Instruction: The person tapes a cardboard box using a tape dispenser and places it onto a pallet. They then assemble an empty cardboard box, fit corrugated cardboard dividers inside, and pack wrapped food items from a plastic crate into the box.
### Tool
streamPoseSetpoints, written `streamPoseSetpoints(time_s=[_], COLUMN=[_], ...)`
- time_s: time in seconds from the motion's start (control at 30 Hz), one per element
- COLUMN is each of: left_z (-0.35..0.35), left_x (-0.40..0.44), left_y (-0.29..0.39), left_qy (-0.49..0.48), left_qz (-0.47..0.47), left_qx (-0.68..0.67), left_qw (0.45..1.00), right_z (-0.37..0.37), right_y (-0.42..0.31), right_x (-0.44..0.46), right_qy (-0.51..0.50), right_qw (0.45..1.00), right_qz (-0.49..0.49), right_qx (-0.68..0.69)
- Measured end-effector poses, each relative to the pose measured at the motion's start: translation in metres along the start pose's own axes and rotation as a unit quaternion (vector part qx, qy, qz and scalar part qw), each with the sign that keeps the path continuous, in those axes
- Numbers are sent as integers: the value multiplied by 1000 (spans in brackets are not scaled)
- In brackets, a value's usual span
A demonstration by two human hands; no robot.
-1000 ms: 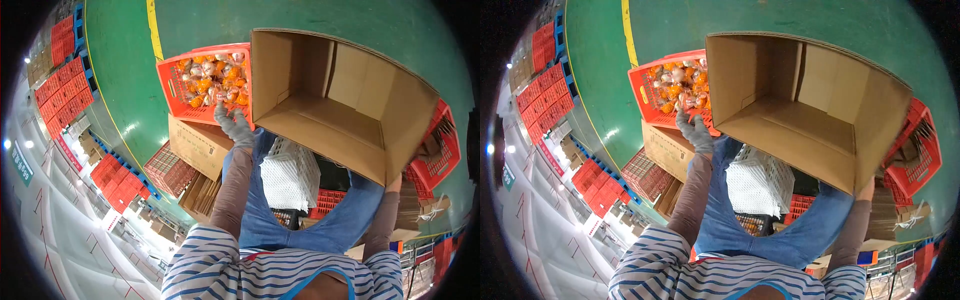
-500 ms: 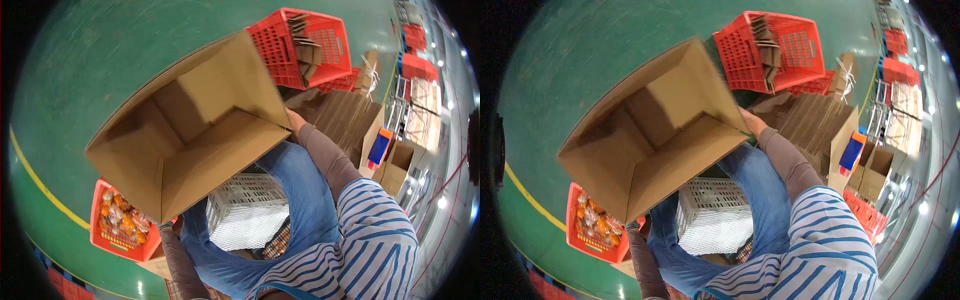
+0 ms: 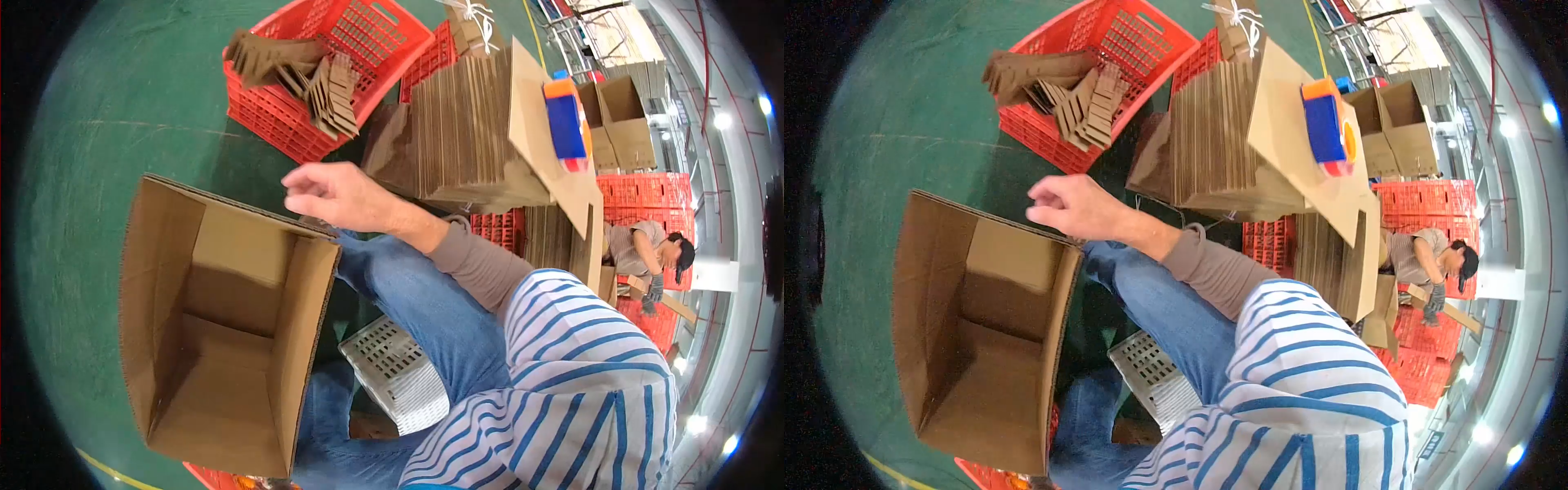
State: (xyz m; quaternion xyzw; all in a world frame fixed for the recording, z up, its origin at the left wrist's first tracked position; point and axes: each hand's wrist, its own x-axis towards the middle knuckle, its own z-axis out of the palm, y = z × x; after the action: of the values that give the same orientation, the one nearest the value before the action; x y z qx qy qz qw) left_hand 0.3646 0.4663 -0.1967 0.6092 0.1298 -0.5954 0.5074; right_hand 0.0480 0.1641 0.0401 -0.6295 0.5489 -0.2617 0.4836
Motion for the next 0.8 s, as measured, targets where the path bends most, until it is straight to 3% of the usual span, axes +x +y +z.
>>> streamPoseSetpoints(time_s=[0.17, 0.23, 0.27, 0.33, 0.37, 0.47, 0.5, 0.57, 0.63, 0.7, 0.73, 0.8], left_z=[-63, -91, -106, -119, -130, -133, -120, -117, -117, -107, -109, -119], left_x=[-4, -17, -22, -52, -75, -97, -96, -102, -107, -105, -112, -110], left_y=[-33, -35, -17, -36, -40, 9, 21, 33, 53, 67, 75, 79], left_qy=[24, 37, 42, 60, 73, 71, 59, 51, 48, 38, 43, 41], left_qz=[13, 40, 60, 60, 62, 125, 136, 143, 150, 151, 152, 211], left_qx=[26, 32, 46, 33, 33, 52, 63, 96, 140, 187, 207, 195], left_qw=[999, 998, 996, 996, 995, 988, 987, 984, 978, 970, 965, 957], right_z=[9, 10, 11, 5, -1, -41, -76, -148, -223, -276, -285, -286], right_y=[-23, -36, -35, -34, -38, -60, -64, -55, -38, -14, -8, -6], right_x=[-26, -43, -47, -56, -72, -132, -151, -187, -212, -222, -229, -227], right_qy=[25, 22, 36, 137, 131, 182, 254, 369, 477, 542, 549, 478], right_qw=[994, 977, 976, 958, 958, 924, 885, 833, 715, 647, 647, 682], right_qz=[-109, -211, -211, -249, -255, -310, -337, -294, -231, -181, -166, -48], right_qx=[-8, -29, 27, -34, -31, -129, -196, -289, -456, -505, -503, -551])
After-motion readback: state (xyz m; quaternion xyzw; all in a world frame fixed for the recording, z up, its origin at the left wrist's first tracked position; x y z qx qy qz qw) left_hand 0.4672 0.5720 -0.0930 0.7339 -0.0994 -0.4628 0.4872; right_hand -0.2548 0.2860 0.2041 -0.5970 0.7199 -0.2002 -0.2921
